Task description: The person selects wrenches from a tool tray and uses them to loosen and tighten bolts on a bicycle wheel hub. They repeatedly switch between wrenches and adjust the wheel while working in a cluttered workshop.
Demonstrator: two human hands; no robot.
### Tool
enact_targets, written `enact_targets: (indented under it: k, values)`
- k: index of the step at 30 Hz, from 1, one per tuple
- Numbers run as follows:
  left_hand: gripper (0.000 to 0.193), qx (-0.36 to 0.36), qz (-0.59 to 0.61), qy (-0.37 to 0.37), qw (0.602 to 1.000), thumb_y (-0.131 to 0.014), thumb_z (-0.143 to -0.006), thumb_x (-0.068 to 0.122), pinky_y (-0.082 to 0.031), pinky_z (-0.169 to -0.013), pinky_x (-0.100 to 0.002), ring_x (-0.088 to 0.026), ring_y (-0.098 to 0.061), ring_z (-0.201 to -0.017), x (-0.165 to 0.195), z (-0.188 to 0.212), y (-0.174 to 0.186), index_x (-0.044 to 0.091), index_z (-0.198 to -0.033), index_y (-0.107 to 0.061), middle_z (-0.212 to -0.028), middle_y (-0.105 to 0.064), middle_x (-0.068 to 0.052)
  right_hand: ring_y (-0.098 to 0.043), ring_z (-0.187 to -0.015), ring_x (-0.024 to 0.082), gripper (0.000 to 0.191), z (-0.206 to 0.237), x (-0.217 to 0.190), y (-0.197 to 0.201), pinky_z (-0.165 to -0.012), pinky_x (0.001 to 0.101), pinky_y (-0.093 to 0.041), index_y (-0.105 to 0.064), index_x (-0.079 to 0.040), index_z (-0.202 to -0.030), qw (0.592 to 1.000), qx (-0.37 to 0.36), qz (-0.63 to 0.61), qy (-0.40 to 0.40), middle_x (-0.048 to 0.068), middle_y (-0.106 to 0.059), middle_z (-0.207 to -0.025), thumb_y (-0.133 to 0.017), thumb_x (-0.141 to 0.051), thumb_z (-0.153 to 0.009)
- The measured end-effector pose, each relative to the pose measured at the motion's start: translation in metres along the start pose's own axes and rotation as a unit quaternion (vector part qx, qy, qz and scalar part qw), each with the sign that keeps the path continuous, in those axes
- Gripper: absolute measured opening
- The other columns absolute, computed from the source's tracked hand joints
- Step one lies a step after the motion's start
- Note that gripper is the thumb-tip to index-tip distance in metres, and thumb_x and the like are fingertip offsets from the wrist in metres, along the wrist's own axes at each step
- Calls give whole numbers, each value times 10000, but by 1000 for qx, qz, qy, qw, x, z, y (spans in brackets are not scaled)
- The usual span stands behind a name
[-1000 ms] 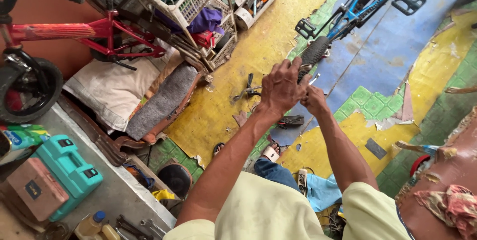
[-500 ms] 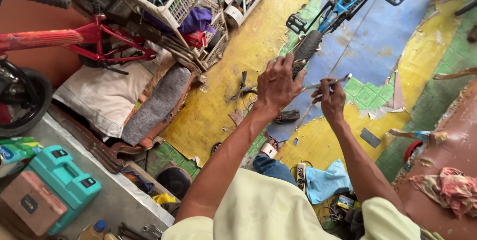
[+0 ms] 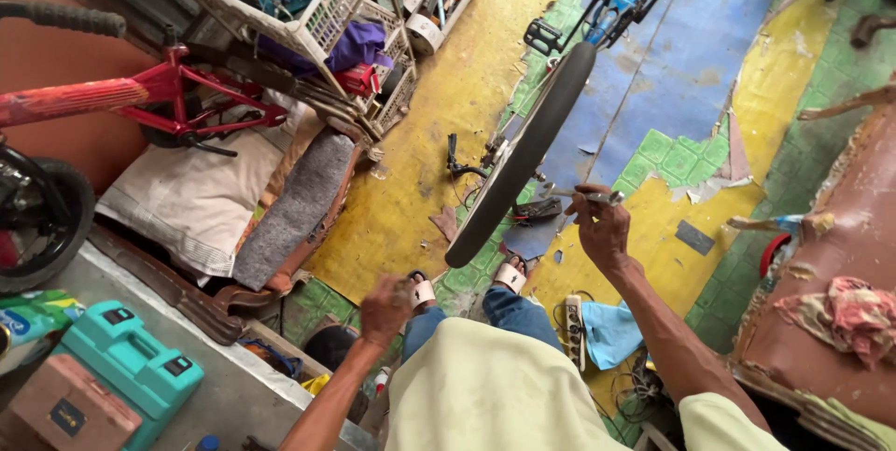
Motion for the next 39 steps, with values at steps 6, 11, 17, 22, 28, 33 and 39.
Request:
enact_targets:
  k: [6, 11, 17, 22, 28, 33, 39]
  values:
    - [199, 105, 10, -15, 994, -764, -922, 245, -521, -644, -437, -360, -666, -779, 12, -36, 24, 63, -878, -697, -858, -670, -128, -752, -725, 169, 148, 7, -16, -2, -608, 287, -586, -661, 16, -1136, 1000, 5, 25, 2, 105, -752, -849, -673, -87, -1030]
    - [241, 140, 93, -76, 983, -777, -931, 279, -521, -658, -411, -327, -665, -760, 100, -94, 38, 54, -885, -704, -842, -672, -121, -779, -854, 202, 156, 6, -36, 1, -669, 280, -625, -660, 19, -1139, 994, 18, 39, 96, 143, -725, -982, -701, -26, -996]
    - [384, 136, 153, -143, 968, -731, -977, 432, -564, -673, -339, -225, -709, -756, 182, -143, 44, 49, -962, -713, -910, -700, -103, -748, -826, 280, 189, 3, -46, 3, -693, 367, -597, -698, -15, -1121, 987, 32, 92, 131, 157, -730, -1017, -761, -74, -952]
    - [499, 105, 110, -149, 977, -694, -962, 539, -571, -643, -328, -211, -715, -746, 223, -175, 38, 41, -980, -721, -927, -712, -106, -739, -852, 306, 211, 0, -47, -8, -696, 384, -592, -701, -23, -1130, 985, 15, 97, 142, 155, -727, -1047, -773, -93, -944]
    - [575, 71, 109, -141, 981, -746, -883, 584, -588, -669, -336, -219, -744, -786, 254, -190, 31, 37, -1054, -712, -990, -718, -116, -733, -875, 310, 258, 5, -43, -23, -719, 393, -600, -674, -48, -1184, 979, -9, 108, 173, 142, -713, -1074, -760, -72, -942]
    - [601, 58, 119, -160, 978, -815, -810, 580, -608, -711, -347, -232, -750, -827, 265, -196, 23, 42, -1050, -698, -1002, -712, -120, -732, -864, 306, 327, 3, -40, -32, -691, 386, -609, -632, -66, -1249, 972, -47, 123, 192, 140, -696, -1115, -740, -52, -941]
    - [556, 34, 109, -156, 981, -834, -807, 503, -604, -694, -371, -264, -748, -813, 257, -200, 4, 37, -1074, -686, -993, -715, -126, -723, -793, 312, 467, -1, -34, -37, -657, 385, -606, -615, -67, -1282, 968, -86, 155, 180, 132, -685, -1132, -682, 68, -840]
Point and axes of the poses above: each hand's wrist, its own z-axis away from the middle knuckle, its own y-axis out of the back of the hand, x = y × z, the point moved 7 cm from there along -z, towards the middle knuckle
